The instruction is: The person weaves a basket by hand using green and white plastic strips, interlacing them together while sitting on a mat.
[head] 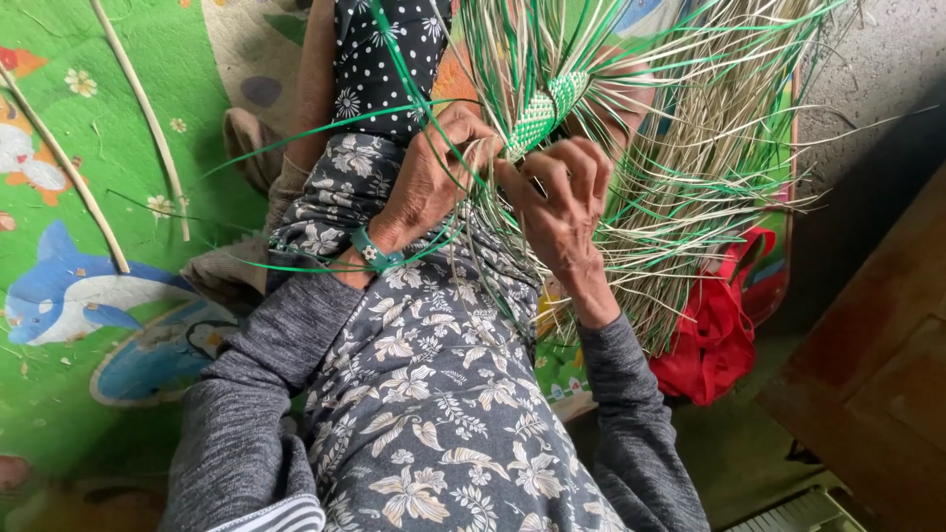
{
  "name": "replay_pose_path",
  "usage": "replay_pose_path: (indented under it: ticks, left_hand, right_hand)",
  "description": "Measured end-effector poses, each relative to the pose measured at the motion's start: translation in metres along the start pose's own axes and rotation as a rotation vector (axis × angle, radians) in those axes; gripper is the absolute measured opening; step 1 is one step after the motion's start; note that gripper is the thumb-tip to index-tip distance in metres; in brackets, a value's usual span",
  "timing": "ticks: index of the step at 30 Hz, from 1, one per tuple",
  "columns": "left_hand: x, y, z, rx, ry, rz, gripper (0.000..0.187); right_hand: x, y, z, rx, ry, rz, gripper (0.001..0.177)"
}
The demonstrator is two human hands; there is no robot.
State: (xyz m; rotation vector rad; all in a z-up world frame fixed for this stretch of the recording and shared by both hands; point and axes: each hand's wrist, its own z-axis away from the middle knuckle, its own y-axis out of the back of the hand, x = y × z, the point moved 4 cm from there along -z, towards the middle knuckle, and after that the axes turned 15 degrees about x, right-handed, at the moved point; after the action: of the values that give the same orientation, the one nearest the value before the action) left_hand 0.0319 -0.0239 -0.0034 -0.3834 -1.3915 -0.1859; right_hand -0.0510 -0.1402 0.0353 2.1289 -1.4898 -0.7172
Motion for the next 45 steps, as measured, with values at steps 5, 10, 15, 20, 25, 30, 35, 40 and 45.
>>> replay_pose_path:
  ticks: [5,10,15,20,25,30,35,40,45]
  left_hand:
    - [-0.008,-0.006,-0.001,0.004,0.082,0.077,0.012]
    - [-0.013,-0.006,-0.001,0.043,0.075,0.094,0.011]
    - [-0.015,-0.009,0.000,0.042,0.085,0.167,0.013]
    - [-0.016,-0.008,-0.001,0.046,0.126,0.175,0.014]
    - [-0.014,-0.009,-0.001,0.031,0.098,0.121,0.011]
    - [0.011,-0.017,0.004,-0.101,-0.085,-0.023,0.007]
    - [0.002,-0.016,0.001,-0.124,-0.138,-0.166,0.005]
    - [0.007,-0.016,0.000,-0.120,-0.052,-0.065,0.015]
    - [0.027,-0.015,0.000,-0.095,-0.165,-0.167,0.004]
  right_hand:
    - [-0.007,0.011,-0.008,-0.001,0.040,0.009,0.010]
    - [-0.004,0.015,-0.022,0.087,0.057,-0.046,0.008]
    - [-0.002,0.011,-0.018,0.070,0.081,-0.031,0.005]
    - [-0.001,0.013,-0.022,0.049,0.084,-0.035,0.006]
    - [0.013,0.014,-0.023,0.068,0.077,-0.036,0.002]
    - [0.020,0.001,-0.031,-0.126,0.058,0.069,0.020]
    - [0.024,0.000,-0.038,-0.206,-0.007,-0.012,0.025]
    - [0.018,0.001,-0.057,-0.304,-0.138,-0.023,0.015]
    - [0.018,-0.012,-0.051,-0.496,-0.307,0.050,0.021]
